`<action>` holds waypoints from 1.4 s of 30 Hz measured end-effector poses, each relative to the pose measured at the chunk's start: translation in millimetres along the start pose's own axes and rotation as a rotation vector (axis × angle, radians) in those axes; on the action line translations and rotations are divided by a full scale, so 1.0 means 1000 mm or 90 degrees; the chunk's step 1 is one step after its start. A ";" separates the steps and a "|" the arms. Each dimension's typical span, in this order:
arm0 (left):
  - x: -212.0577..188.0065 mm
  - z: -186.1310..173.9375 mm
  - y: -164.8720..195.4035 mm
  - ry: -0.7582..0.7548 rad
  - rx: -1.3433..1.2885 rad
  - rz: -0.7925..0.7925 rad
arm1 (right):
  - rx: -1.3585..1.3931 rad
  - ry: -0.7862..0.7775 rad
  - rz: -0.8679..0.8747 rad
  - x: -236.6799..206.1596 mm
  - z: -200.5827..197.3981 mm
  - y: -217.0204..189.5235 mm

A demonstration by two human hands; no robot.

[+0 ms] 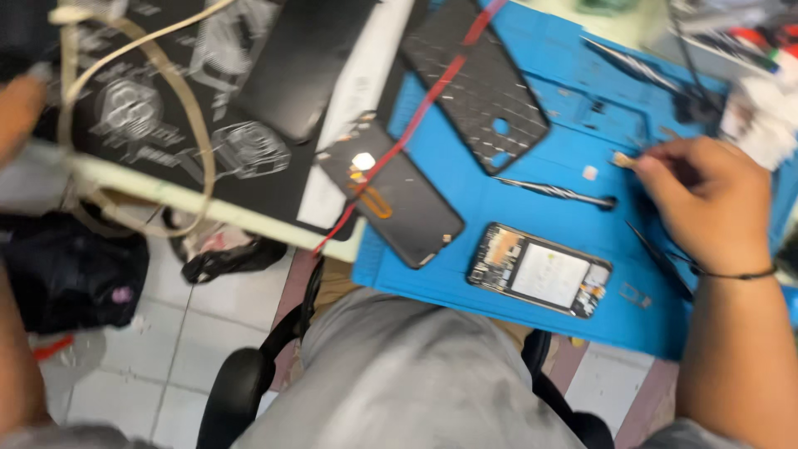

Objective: The person repairs a smartphone at a workbench. They unscrew and pry open the phone's back cover with a screwdriver, work on the internal components, use a second phone, then power on the repaired phone and dial a number on its keypad to test it.

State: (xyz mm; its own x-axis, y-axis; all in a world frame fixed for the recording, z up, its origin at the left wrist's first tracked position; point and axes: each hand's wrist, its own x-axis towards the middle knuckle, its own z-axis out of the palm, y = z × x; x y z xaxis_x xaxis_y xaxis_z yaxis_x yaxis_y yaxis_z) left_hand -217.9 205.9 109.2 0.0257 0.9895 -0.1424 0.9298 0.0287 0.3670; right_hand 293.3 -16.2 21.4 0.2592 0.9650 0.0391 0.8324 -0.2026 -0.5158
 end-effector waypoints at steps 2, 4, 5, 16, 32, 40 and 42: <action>-0.028 0.016 0.003 -0.023 -0.170 0.005 | -0.021 0.001 -0.048 -0.003 -0.005 -0.008; -0.060 0.029 0.007 -0.021 -0.271 0.062 | -0.032 -0.010 -0.091 -0.010 -0.007 -0.019; -0.074 0.034 0.009 -0.012 -0.299 0.111 | -0.037 -0.012 -0.115 -0.011 -0.007 -0.024; -0.084 0.056 -0.039 0.232 -0.396 0.265 | 0.068 -0.075 -0.024 -0.023 0.021 0.033; 0.010 0.013 -0.064 0.410 -0.118 -0.136 | 0.190 0.010 0.043 0.010 0.029 0.019; 0.019 0.023 -0.082 0.436 -0.158 -0.137 | 0.148 -0.029 0.098 0.037 0.026 0.017; 0.023 0.023 -0.085 0.386 -0.188 -0.195 | 0.151 -0.030 0.102 0.043 0.030 0.016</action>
State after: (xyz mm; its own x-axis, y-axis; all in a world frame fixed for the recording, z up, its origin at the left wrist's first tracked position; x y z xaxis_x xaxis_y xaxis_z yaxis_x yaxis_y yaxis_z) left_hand -287.8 223.1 53.1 -0.5063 0.8332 0.2223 0.7224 0.2690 0.6370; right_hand 303.5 27.2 -10.7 0.3513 0.9314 -0.0957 0.6433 -0.3144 -0.6981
